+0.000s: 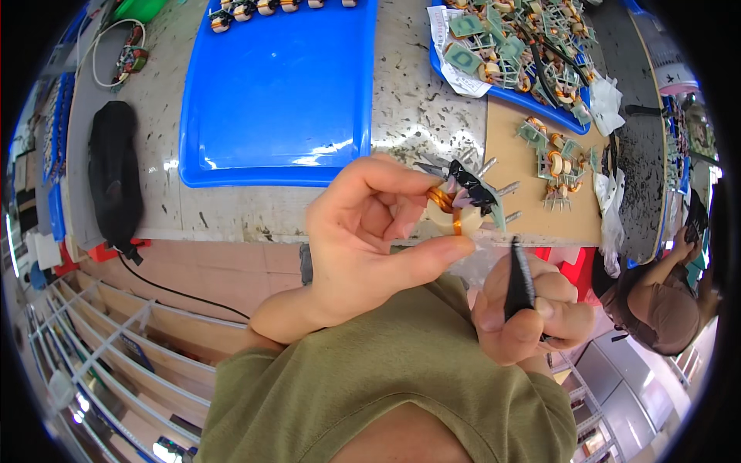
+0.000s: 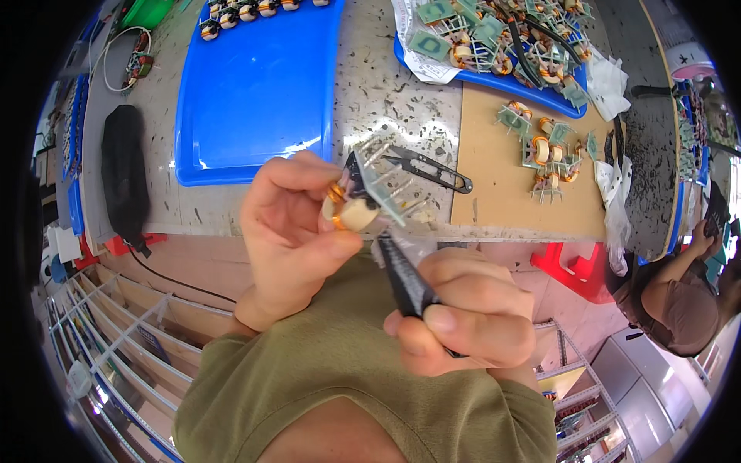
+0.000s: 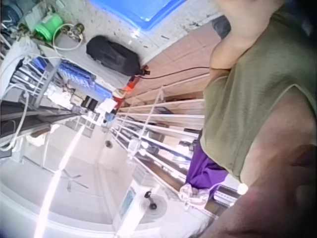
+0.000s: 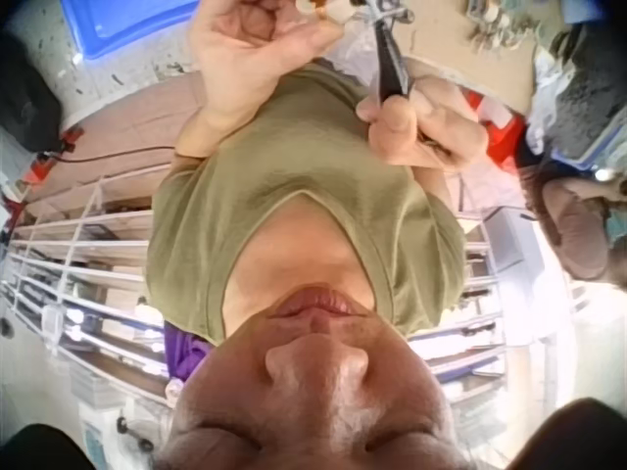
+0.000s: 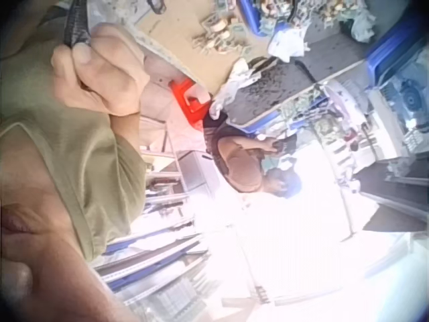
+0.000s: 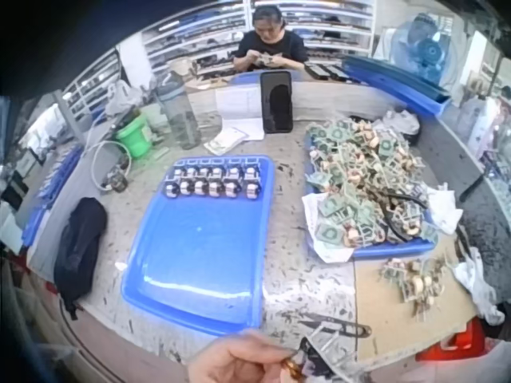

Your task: Assembling electronic components by attaching pins to transformers using pliers.

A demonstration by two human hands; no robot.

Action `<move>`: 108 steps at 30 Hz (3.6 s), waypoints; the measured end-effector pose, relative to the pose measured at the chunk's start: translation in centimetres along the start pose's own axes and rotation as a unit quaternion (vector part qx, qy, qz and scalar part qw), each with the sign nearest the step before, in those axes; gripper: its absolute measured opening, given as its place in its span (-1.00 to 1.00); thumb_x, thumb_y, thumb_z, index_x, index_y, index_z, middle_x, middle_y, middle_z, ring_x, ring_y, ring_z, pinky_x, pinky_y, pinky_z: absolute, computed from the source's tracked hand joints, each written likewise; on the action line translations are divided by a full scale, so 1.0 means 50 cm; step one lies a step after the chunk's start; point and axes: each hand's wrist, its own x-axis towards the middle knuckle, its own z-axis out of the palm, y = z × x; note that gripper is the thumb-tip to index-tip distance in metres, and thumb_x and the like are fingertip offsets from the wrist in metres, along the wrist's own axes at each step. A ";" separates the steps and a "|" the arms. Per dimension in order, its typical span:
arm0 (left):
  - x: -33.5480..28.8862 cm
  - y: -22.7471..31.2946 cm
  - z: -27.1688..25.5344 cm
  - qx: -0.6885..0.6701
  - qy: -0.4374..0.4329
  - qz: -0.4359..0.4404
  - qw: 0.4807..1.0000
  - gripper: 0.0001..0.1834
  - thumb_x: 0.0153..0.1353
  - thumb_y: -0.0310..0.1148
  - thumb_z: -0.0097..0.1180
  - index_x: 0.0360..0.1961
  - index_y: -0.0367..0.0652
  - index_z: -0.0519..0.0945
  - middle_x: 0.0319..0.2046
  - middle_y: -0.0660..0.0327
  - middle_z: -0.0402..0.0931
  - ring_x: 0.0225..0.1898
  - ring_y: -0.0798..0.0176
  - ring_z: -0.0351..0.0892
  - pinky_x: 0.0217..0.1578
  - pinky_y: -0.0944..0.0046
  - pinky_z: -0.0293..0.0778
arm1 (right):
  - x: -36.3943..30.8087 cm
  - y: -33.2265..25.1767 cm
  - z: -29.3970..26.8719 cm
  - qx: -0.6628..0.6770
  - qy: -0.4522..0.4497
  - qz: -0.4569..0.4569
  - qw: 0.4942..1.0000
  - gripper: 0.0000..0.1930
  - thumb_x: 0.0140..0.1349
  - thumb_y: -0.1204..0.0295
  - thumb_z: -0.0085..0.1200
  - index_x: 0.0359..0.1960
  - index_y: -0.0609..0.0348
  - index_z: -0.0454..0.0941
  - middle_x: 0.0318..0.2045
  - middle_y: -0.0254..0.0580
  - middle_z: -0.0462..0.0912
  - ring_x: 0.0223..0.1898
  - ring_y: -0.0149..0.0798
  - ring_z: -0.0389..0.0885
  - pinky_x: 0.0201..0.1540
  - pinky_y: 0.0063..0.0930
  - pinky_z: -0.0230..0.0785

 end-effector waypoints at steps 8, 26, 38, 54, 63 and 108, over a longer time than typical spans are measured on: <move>0.003 0.007 -0.014 0.326 -0.003 0.322 0.889 -0.46 -0.44 -0.59 0.35 -0.30 -0.30 0.43 -0.40 0.15 0.33 -0.55 0.36 0.29 -0.61 0.47 0.18 | 0.011 0.017 0.001 -0.116 -0.103 -0.110 0.982 -0.60 -0.27 0.64 0.22 -0.38 0.31 0.27 -0.70 -0.22 0.35 -0.82 -0.38 0.24 -0.84 -0.58 0.06; 0.005 0.039 -0.008 0.411 -0.016 0.395 0.821 -0.51 -0.46 -0.64 0.32 -0.36 -0.31 0.45 -0.38 0.10 0.31 -0.54 0.36 0.29 -0.60 0.48 0.23 | 0.017 0.011 0.012 -0.091 -0.107 -0.094 0.986 -0.65 -0.21 0.62 0.19 -0.38 0.28 0.28 -0.72 -0.27 0.36 -0.81 -0.40 0.25 -0.83 -0.57 0.13; 0.022 0.012 -0.013 -0.239 0.002 -0.050 0.970 -0.51 -0.21 -0.73 0.15 -0.17 -0.27 0.32 -0.25 0.15 0.38 -0.24 0.38 0.38 -0.24 0.40 0.37 | 0.001 0.010 0.006 -0.157 0.219 0.066 0.961 -0.55 0.19 0.02 -0.36 -0.05 0.09 0.13 -0.50 -0.06 0.50 -0.81 -0.42 0.23 -0.78 -0.65 0.10; 0.009 0.034 -0.017 -0.289 -0.046 -0.226 0.929 -0.47 -0.13 -0.25 0.23 -0.14 -0.22 0.32 -0.32 0.18 0.41 -0.54 0.53 0.24 -0.64 0.59 0.17 | 0.003 0.010 -0.017 -0.132 0.014 0.034 0.991 -0.69 0.14 0.33 -0.08 -0.10 -0.02 0.18 -0.57 -0.12 0.41 -0.80 -0.40 0.34 -0.80 -0.64 0.15; 0.011 0.027 -0.026 -0.433 -0.117 -0.291 0.845 -0.68 0.07 -0.28 0.00 -0.19 -0.23 0.31 -0.26 0.06 0.41 -0.55 0.50 0.25 -0.61 0.56 0.20 | 0.007 -0.007 -0.016 -0.142 -0.039 0.044 0.988 -0.69 0.14 0.47 -0.12 -0.07 0.01 0.15 -0.55 -0.07 0.47 -0.79 -0.45 0.36 -0.74 -0.61 0.25; 0.006 0.013 -0.007 -0.250 -0.048 -0.105 0.961 -0.64 -0.13 -0.72 0.06 -0.27 -0.26 0.28 -0.28 0.13 0.39 -0.22 0.38 0.43 -0.31 0.47 0.38 | 0.018 0.006 -0.003 -0.128 -0.060 -0.107 0.984 -0.59 -0.29 0.71 0.17 -0.30 0.31 0.36 -0.64 -0.18 0.41 -0.76 -0.33 0.33 -0.77 -0.53 0.14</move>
